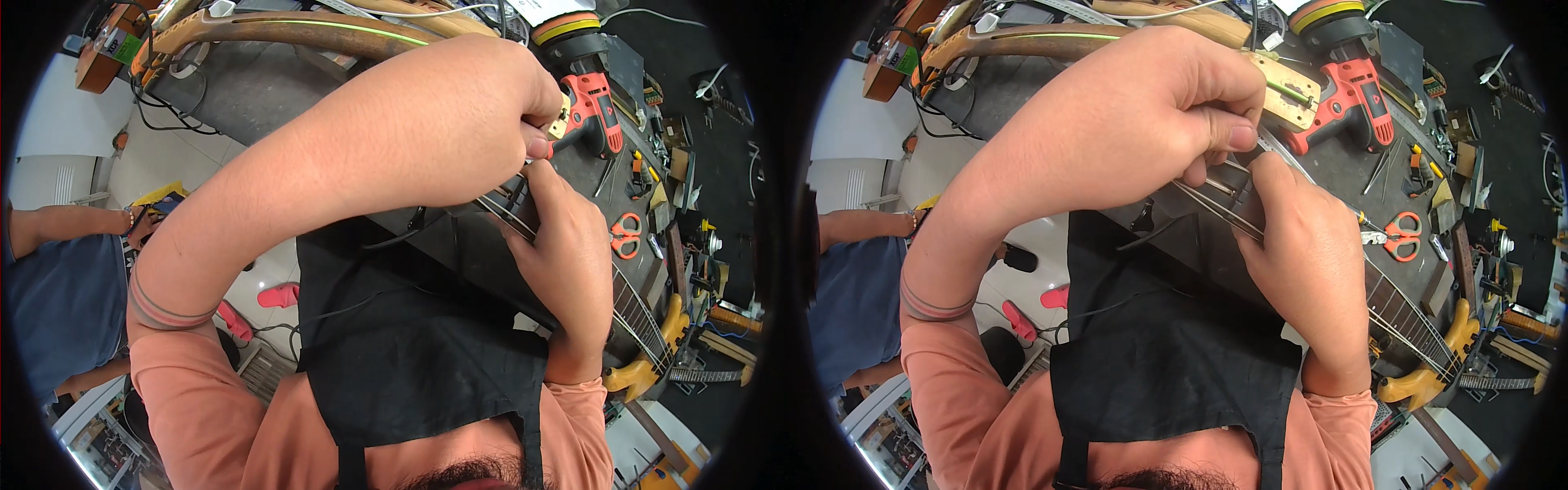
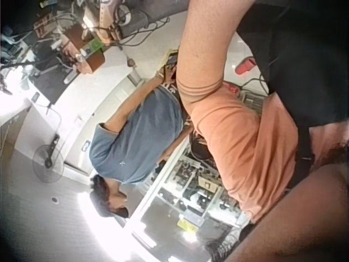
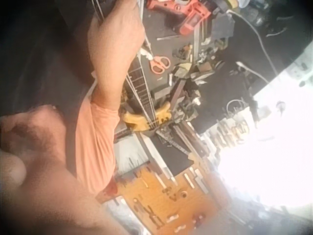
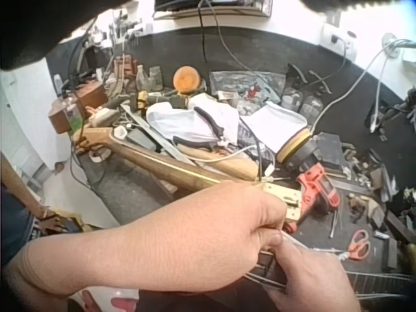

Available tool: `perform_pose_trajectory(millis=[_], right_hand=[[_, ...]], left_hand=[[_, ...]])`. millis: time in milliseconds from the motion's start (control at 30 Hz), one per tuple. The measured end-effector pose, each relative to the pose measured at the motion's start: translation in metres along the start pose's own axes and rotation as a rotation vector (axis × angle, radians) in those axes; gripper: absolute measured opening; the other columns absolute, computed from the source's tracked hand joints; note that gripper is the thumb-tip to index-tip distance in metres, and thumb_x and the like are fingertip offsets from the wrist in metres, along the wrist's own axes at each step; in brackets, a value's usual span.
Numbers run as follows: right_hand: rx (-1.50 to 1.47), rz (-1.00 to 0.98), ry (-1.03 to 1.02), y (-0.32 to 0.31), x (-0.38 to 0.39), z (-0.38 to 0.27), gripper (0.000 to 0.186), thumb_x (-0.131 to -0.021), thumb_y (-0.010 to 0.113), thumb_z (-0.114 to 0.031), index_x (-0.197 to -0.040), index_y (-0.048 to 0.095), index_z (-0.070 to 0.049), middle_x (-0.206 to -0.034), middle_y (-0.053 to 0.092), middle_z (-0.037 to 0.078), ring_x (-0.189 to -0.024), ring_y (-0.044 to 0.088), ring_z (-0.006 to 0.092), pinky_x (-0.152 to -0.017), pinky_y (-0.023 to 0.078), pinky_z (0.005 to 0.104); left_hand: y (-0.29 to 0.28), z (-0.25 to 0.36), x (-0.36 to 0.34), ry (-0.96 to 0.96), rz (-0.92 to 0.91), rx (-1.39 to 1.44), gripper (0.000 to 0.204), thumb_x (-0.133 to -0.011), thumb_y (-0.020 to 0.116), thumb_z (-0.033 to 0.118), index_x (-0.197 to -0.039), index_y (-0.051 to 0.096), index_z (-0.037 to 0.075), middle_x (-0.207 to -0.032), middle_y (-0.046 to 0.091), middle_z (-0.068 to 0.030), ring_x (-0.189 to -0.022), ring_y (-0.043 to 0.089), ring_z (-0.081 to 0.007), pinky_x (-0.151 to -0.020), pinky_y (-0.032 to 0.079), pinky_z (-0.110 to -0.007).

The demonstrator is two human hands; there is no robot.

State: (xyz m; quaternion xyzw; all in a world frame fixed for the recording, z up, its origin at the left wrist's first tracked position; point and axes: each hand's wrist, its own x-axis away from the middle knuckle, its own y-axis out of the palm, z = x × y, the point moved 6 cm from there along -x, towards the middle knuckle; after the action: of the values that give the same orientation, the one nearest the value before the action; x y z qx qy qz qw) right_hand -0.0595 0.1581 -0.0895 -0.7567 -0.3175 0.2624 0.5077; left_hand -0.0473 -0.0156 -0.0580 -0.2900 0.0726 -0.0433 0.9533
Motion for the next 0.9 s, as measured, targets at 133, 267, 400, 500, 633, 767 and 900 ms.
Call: perform_pose_trajectory(millis=[133, 267, 400, 500, 633, 767, 900], right_hand=[[-0.009, 0.007, 0.002, 0.001, 0.0, 0.0, 0.037, -0.086, 0.085, -0.007, -0.113, 0.06, -0.003, -0.091, 0.071, 0.021, -0.086, 0.072, 0.0476, -0.074, 0.056, 0.0557], [0.02, -0.008, -0.011, 0.001, 0.0, 0.0, 0.039, -0.085, 0.085, -0.008, -0.114, 0.06, -0.003, -0.092, 0.071, 0.021, -0.086, 0.072, 0.0479, -0.074, 0.056, 0.0557], [-0.013, 0.013, -0.031, 0.001, 0.001, 0.001, 0.04, -0.085, 0.085, -0.008, -0.113, 0.058, -0.003, -0.093, 0.071, 0.021, -0.086, 0.072, 0.0481, -0.074, 0.056, 0.0558], [0.0, 0.03, -0.049, 0.0, 0.001, -0.001, 0.039, -0.085, 0.085, -0.008, -0.112, 0.057, -0.003, -0.092, 0.07, 0.021, -0.088, 0.072, 0.0478, -0.075, 0.057, 0.0556], [0.018, 0.063, -0.083, 0.001, 0.001, -0.003, 0.039, -0.085, 0.085, -0.008, -0.111, 0.056, -0.003, -0.092, 0.069, 0.021, -0.09, 0.072, 0.0469, -0.075, 0.057, 0.0552], [-0.033, -0.004, -0.04, -0.001, 0.001, 0.0, 0.041, -0.084, 0.086, -0.008, -0.111, 0.056, -0.003, -0.092, 0.07, 0.019, -0.089, 0.073, 0.0465, -0.076, 0.057, 0.055], [-0.027, -0.012, -0.032, -0.001, 0.0, -0.001, 0.041, -0.085, 0.087, -0.008, -0.111, 0.056, -0.003, -0.092, 0.07, 0.019, -0.09, 0.073, 0.0464, -0.075, 0.057, 0.0549]], left_hand=[[0.003, 0.002, 0.0, 0.035, 0.016, -0.024, 0.025, -0.105, 0.072, 0.016, -0.091, 0.076, -0.004, -0.077, 0.072, -0.0248, -0.077, 0.076, -0.0421, -0.076, 0.059, -0.052], [0.002, 0.004, 0.002, 0.049, 0.082, -0.072, 0.017, -0.101, 0.071, 0.012, -0.101, 0.076, -0.005, -0.08, 0.074, -0.0255, -0.081, 0.078, -0.0436, -0.078, 0.062, -0.051], [0.003, 0.014, 0.004, 0.024, 0.059, -0.204, 0.01, -0.1, 0.066, 0.004, -0.108, 0.064, -0.002, -0.09, 0.072, -0.0222, -0.083, 0.074, -0.0424, -0.075, 0.055, -0.05], [0.006, 0.014, 0.006, 0.034, 0.067, -0.161, 0.011, -0.097, 0.063, 0.005, -0.105, 0.061, -0.002, -0.09, 0.069, -0.0246, -0.088, 0.069, -0.0488, -0.078, 0.053, -0.054], [0.01, 0.014, 0.011, 0.115, 0.107, -0.157, 0.007, -0.098, 0.061, 0.004, -0.103, 0.06, -0.001, -0.089, 0.068, -0.0234, -0.087, 0.069, -0.0479, -0.077, 0.053, -0.054], [0.007, 0.013, 0.008, 0.066, 0.071, -0.174, 0.009, -0.098, 0.064, 0.003, -0.105, 0.062, -0.002, -0.09, 0.07, -0.0228, -0.088, 0.07, -0.0469, -0.078, 0.054, -0.053], [0.003, 0.012, 0.005, 0.147, 0.079, -0.316, 0.012, -0.097, 0.072, 0.005, -0.105, 0.065, -0.001, -0.089, 0.071, -0.0218, -0.086, 0.071, -0.0457, -0.078, 0.055, -0.052]])
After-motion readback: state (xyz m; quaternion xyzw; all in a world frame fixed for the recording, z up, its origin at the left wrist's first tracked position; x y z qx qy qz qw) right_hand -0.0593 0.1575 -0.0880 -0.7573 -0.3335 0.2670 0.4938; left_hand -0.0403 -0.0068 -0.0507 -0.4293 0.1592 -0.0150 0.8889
